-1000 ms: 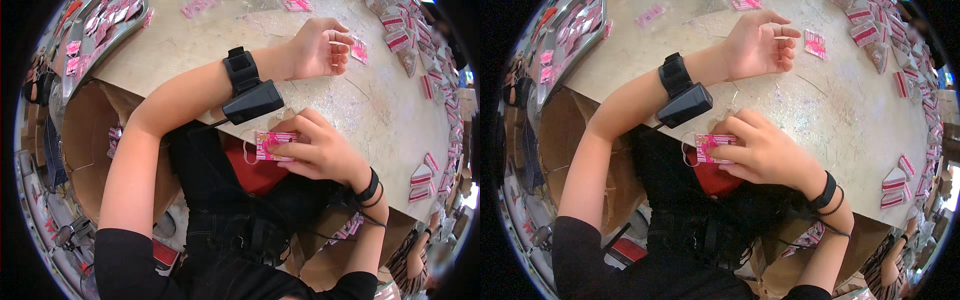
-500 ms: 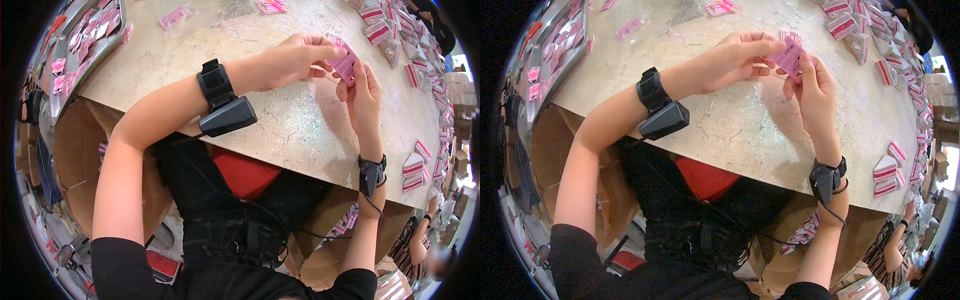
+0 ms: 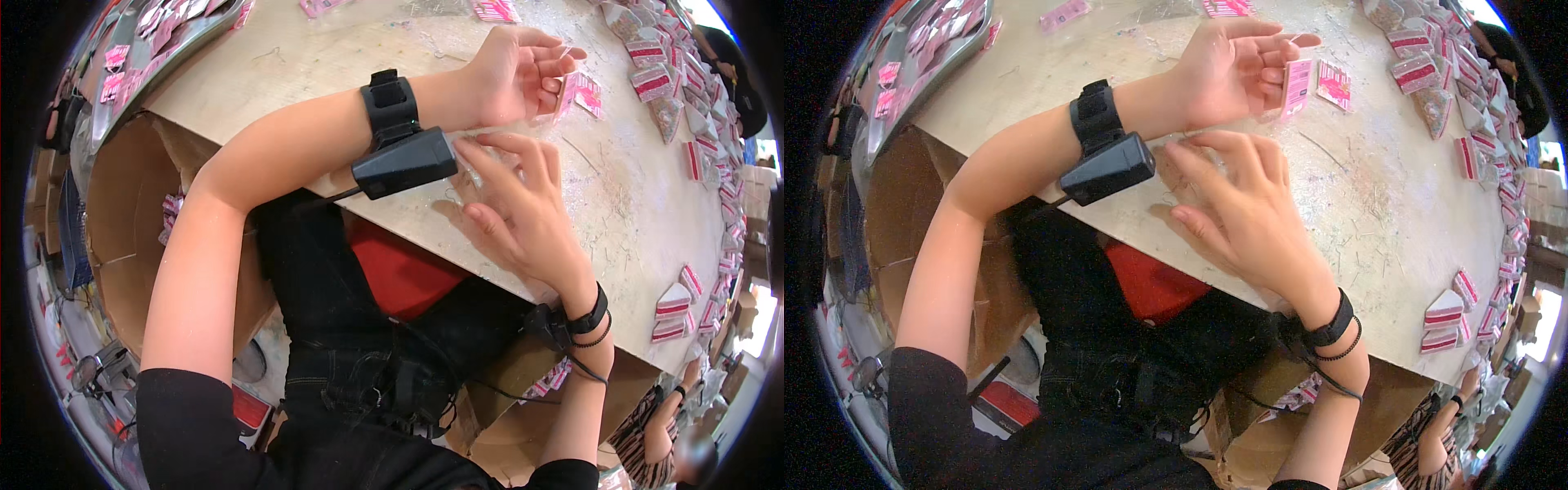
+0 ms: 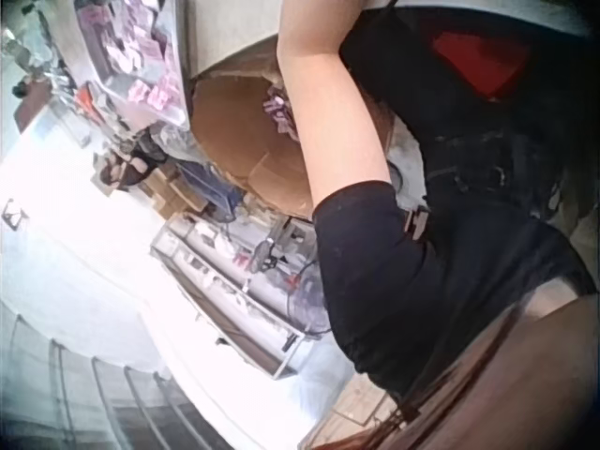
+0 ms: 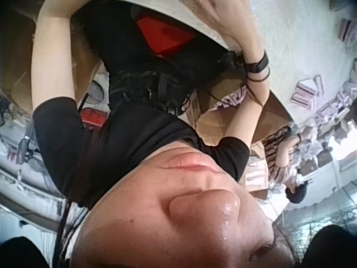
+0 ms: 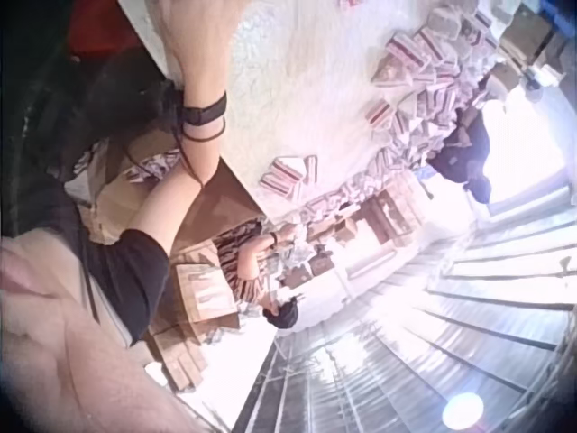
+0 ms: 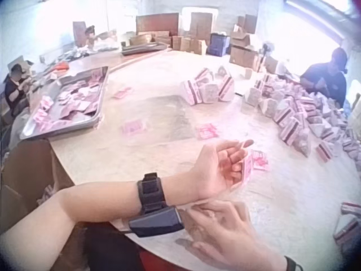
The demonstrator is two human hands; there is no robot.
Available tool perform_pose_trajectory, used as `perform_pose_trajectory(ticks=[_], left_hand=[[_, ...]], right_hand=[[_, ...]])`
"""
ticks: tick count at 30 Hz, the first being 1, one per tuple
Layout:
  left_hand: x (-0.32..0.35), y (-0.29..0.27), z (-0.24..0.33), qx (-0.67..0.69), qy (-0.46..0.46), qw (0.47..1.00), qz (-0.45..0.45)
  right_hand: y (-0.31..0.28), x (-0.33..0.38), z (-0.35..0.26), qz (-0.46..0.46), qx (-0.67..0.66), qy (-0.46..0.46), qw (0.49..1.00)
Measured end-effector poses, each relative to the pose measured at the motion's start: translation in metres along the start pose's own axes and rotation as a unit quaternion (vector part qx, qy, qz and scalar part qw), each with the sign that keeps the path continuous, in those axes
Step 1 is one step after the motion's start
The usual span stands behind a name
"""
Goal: The recorder is packaging small decorative foam triangles into individual plastic bags and then placing those bags into a larger tray.
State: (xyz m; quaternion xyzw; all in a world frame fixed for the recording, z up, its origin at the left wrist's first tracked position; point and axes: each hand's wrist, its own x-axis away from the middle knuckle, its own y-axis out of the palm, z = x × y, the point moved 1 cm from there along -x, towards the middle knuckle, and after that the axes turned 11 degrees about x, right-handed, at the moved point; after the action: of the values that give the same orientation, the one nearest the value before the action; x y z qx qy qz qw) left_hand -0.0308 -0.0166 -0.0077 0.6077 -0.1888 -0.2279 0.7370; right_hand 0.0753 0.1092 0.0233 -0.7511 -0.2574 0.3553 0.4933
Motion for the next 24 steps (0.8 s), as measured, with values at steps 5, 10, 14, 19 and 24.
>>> perform_pose_trajectory(ticks=[5, 10, 14, 19, 24], left_hand=[[-0.002, -0.010, 0.000, 0.028, -0.011, 0.999, 0.018], [-0.005, -0.012, 0.000, 0.002, 0.010, 1.000, 0.008], [-0.008, -0.011, 0.001, 0.026, 0.017, 0.999, 0.009], [-0.005, -0.013, 0.004, 0.012, 0.004, 1.000, 0.000], [-0.001, -0.007, 0.004, 0.052, -0.037, 0.998, 0.017]], right_hand=[[-0.004, 0.003, 0.015, -0.025, 0.005, -0.056, 0.998], [-0.011, 0.011, 0.055, -0.033, -0.118, 0.003, 0.992], [-0.013, 0.008, 0.043, 0.002, -0.086, 0.034, 0.996], [-0.008, 0.003, 0.025, -0.004, 0.053, 0.003, 0.999], [-0.011, 0.012, 0.047, 0.008, 0.007, -0.011, 1.000]])
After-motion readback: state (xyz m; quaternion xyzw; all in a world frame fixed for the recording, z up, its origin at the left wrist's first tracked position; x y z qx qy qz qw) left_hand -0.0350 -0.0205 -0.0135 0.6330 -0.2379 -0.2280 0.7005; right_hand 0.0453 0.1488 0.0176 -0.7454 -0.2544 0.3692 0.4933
